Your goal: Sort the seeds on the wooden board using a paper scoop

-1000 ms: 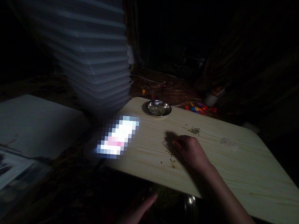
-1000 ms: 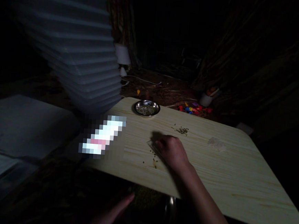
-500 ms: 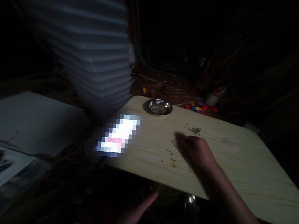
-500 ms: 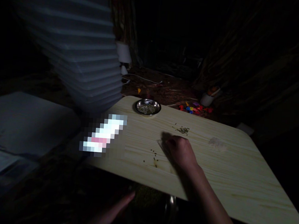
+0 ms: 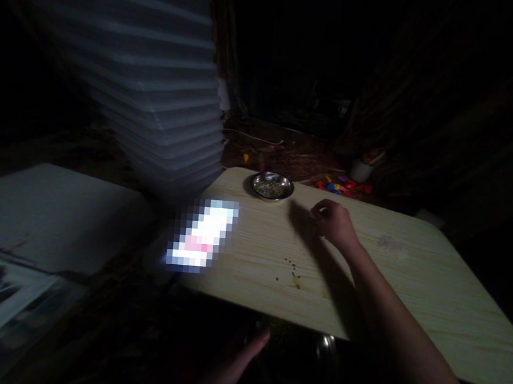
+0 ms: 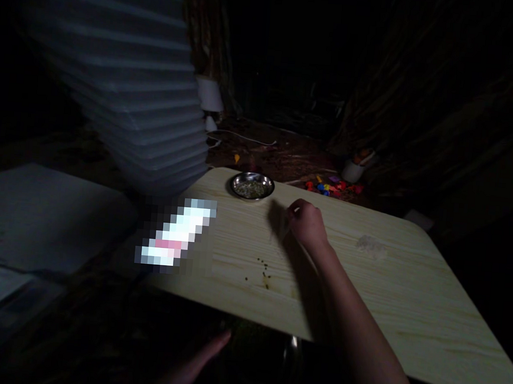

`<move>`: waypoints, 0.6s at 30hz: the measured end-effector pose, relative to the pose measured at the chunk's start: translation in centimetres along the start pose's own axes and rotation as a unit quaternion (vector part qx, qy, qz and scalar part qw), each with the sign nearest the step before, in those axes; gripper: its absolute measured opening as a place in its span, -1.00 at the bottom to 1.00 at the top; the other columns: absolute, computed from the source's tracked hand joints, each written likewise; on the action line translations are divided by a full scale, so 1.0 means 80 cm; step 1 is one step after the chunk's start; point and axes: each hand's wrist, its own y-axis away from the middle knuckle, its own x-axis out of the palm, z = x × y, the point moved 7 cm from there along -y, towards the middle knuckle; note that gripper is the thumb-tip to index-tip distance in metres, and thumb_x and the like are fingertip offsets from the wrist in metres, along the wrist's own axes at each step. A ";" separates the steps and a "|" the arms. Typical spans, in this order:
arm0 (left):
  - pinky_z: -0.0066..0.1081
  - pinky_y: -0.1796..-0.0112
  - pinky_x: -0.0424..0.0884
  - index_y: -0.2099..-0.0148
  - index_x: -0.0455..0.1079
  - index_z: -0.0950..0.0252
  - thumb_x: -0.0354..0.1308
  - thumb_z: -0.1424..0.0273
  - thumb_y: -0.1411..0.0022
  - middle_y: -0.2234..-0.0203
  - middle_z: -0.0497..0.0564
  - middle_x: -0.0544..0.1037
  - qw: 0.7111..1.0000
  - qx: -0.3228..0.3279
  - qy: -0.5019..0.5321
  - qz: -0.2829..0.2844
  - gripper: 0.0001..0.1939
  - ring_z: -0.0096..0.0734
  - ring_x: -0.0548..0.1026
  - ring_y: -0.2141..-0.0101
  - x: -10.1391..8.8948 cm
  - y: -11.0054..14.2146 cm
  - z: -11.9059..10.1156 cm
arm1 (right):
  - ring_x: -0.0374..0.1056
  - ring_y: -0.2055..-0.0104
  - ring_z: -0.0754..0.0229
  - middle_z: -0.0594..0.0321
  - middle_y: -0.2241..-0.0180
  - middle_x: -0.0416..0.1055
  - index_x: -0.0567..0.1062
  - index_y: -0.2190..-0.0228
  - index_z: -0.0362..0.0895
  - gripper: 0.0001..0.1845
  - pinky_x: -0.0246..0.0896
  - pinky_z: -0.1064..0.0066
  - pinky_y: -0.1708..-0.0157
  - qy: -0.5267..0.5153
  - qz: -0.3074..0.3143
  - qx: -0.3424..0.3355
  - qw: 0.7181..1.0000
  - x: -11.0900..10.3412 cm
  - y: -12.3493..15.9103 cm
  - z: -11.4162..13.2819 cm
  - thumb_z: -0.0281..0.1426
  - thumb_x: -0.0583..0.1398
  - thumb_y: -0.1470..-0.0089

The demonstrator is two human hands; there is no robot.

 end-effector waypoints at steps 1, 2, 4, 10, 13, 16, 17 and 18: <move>-0.09 -0.20 -0.01 0.12 0.46 0.19 0.26 0.09 0.03 0.05 0.08 0.53 1.000 -0.006 -0.006 -0.004 -0.56 -0.01 0.31 -0.10 0.000 0.000 0.000 | 0.38 0.51 0.24 0.15 0.50 0.51 0.52 0.36 -0.17 -0.80 0.10 0.49 0.48 0.002 -0.005 0.006 1.000 0.002 -0.006 -0.001 -0.38 0.11 -0.05; -0.08 -0.18 0.05 0.14 0.47 0.20 0.26 0.09 0.03 0.07 0.09 0.53 1.000 -0.010 -0.010 -0.006 -0.57 0.00 0.34 -0.07 -0.001 0.001 -0.001 | 0.39 0.51 0.24 0.15 0.49 0.51 0.52 0.34 -0.17 -0.80 0.11 0.50 0.48 0.004 -0.009 0.011 1.000 0.006 -0.010 -0.002 -0.39 0.11 -0.05; -0.12 -0.14 0.15 0.15 0.48 0.21 0.25 0.09 0.04 0.05 0.10 0.52 1.000 -0.013 -0.014 -0.008 -0.57 -0.02 0.38 -0.03 -0.001 0.001 -0.002 | 0.41 0.47 0.22 0.13 0.47 0.52 0.52 0.34 -0.17 -0.80 0.13 0.49 0.45 0.009 -0.014 0.019 1.000 0.014 -0.015 -0.001 -0.40 0.11 -0.05; -0.20 -0.09 0.24 0.08 0.45 0.21 0.22 0.04 0.03 0.03 0.08 0.52 1.000 -0.013 -0.002 0.014 -0.50 -0.10 0.41 -0.02 0.003 -0.002 0.003 | 0.44 0.41 0.18 0.10 0.42 0.55 0.53 0.30 -0.16 -0.80 0.16 0.48 0.43 0.015 -0.004 0.027 1.000 0.043 -0.006 0.012 -0.39 0.13 -0.08; -0.15 -0.10 0.22 0.08 0.45 0.20 0.23 0.04 0.03 0.04 0.07 0.53 1.000 -0.016 0.001 0.017 -0.50 -0.07 0.42 -0.01 0.003 -0.002 0.004 | 0.46 0.39 0.16 0.09 0.40 0.56 0.56 0.31 -0.14 -0.80 0.17 0.48 0.40 0.015 0.008 0.016 1.000 0.049 0.003 0.015 -0.38 0.14 -0.08; -0.16 -0.13 0.17 0.10 0.46 0.18 0.24 0.04 0.02 0.06 0.05 0.54 1.000 -0.012 0.008 0.016 -0.53 -0.08 0.40 -0.03 0.003 0.000 0.001 | 0.47 0.35 0.15 0.09 0.36 0.58 0.58 0.32 -0.12 -0.80 0.18 0.48 0.37 0.018 0.015 0.006 1.000 0.046 0.013 0.009 -0.40 0.15 -0.07; -0.15 -0.13 0.17 0.11 0.46 0.18 0.24 0.04 0.02 0.07 0.05 0.54 1.000 -0.009 0.016 0.020 -0.54 -0.08 0.40 -0.02 0.004 0.001 0.000 | 0.47 0.34 0.15 0.09 0.35 0.58 0.58 0.32 -0.12 -0.79 0.18 0.48 0.37 0.018 0.017 0.003 1.000 0.044 0.016 0.006 -0.41 0.14 -0.07; -0.13 -0.12 0.18 0.11 0.46 0.17 0.24 0.05 0.01 0.08 0.06 0.55 0.999 -0.006 0.025 0.027 -0.55 -0.07 0.40 -0.01 0.005 0.001 0.000 | 0.47 0.33 0.15 0.10 0.35 0.58 0.59 0.32 -0.12 -0.79 0.19 0.48 0.36 0.018 0.019 0.001 1.000 0.042 0.019 0.002 -0.42 0.14 -0.06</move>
